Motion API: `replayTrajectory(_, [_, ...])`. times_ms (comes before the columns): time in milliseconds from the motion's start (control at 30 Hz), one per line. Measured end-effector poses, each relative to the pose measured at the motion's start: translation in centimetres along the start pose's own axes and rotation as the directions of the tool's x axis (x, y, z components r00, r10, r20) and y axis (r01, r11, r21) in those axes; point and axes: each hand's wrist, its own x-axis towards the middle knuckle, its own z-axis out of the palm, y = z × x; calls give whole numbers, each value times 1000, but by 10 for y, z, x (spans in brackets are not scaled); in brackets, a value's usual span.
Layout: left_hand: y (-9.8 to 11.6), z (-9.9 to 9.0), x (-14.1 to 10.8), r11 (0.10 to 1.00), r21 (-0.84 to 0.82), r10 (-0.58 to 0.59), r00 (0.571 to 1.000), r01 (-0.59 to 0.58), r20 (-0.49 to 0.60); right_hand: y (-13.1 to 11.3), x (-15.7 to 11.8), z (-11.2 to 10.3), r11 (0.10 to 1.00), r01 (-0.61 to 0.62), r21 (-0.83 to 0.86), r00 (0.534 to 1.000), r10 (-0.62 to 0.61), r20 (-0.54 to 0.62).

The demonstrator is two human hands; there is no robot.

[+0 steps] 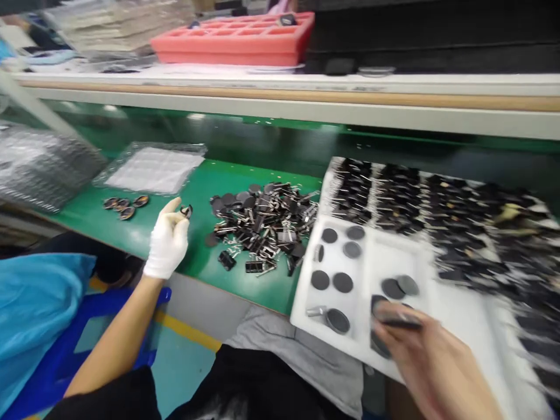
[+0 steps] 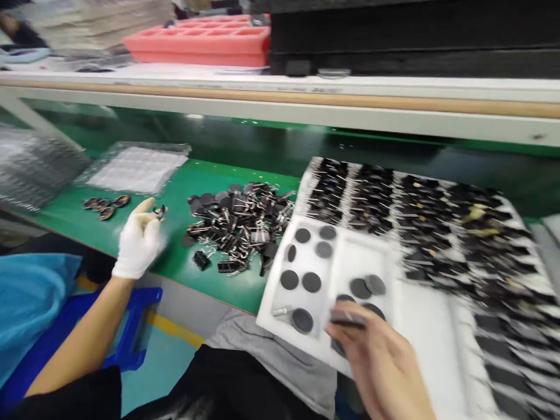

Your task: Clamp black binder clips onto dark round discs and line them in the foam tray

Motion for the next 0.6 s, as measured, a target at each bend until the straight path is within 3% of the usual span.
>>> replayTrajectory(67, [45,17,-14,943,-333,26,999,-18,19,-8,8,21,945,-232,231,972,232,26])
replayTrajectory(133, [87,35,-30,868,-495,74,996,-42,45,-17,17,41,862,-338,377,941,322,108])
replayTrajectory(200, [121,54,-45,829,-554,173,978,-78,121,-25,22,54,830,-356,429,934,326,144])
replayTrajectory(300, [155,82,-61,797,-582,329,924,-162,194,-29,19,61,867,-287,406,958,254,134])
replayTrajectory(400, [172,101,-68,777,-583,431,877,-239,215,-24,11,56,961,-88,263,996,77,54])
replayTrajectory(467, [178,105,-69,749,-591,512,828,-301,227,-20,8,49,988,150,23,988,-149,-48])
replayTrajectory(533, [180,106,-69,717,-603,585,772,-350,248,-18,7,40,866,411,-286,896,-441,-46])
replayTrajectory(600, [178,106,-68,693,-611,635,726,-383,264,-17,9,32,626,610,-486,757,-642,123])
